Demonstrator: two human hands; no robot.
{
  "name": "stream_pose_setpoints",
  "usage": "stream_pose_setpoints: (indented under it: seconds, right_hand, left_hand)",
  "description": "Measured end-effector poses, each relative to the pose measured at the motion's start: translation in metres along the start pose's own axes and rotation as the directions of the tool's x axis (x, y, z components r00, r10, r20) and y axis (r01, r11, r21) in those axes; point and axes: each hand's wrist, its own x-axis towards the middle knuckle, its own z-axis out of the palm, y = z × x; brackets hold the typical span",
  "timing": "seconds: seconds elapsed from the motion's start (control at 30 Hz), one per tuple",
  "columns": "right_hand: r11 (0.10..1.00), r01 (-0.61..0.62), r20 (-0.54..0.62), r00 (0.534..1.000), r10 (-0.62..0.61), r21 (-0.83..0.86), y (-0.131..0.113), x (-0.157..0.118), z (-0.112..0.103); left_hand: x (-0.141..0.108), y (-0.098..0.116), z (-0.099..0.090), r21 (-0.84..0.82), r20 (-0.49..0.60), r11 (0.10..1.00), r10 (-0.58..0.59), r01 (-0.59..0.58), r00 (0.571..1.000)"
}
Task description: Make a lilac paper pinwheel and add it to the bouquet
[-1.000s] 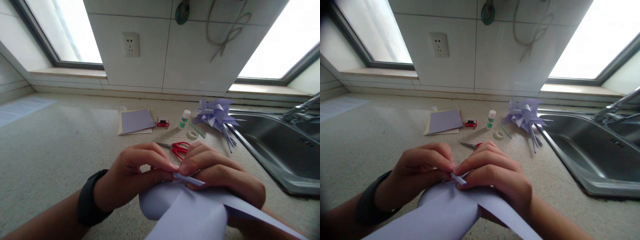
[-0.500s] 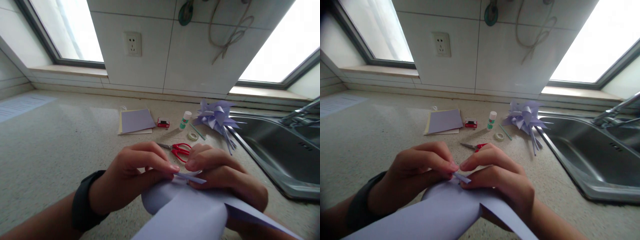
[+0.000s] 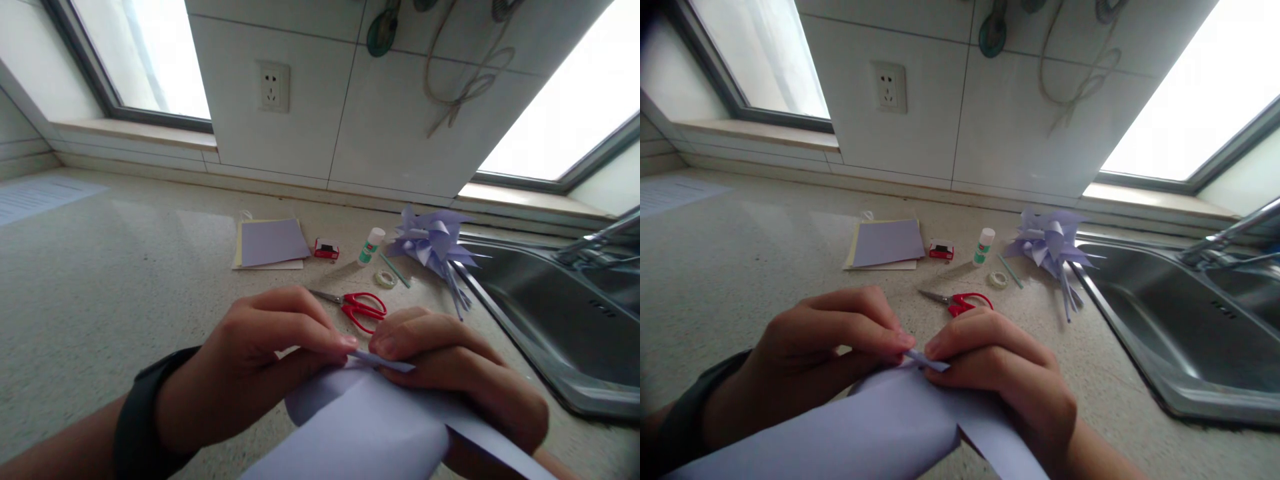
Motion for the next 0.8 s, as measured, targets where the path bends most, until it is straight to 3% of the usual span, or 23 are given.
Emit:
stream_pose_setpoints:
  seconds: [0.2,0.4,0.8]
  right_hand:
    - [0.999,-0.050,-0.011,0.999,0.050,-0.012,-0.003,0.001,0.002]
    - [0.990,-0.110,-0.037,0.993,0.113,0.092,0.000,-0.005,0.004]
    - [0.987,-0.107,-0.045,0.993,0.113,0.117,-0.001,-0.006,0.005]
  left_hand:
    - [-0.002,0.002,-0.001,0.023,0.011,1.000,-0.011,0.010,1.000]
    - [-0.001,0.002,-0.002,0.069,0.009,0.998,0.006,-0.006,1.000]
    - [0.000,0.003,-0.002,0.089,0.021,0.995,0.032,-0.034,0.999]
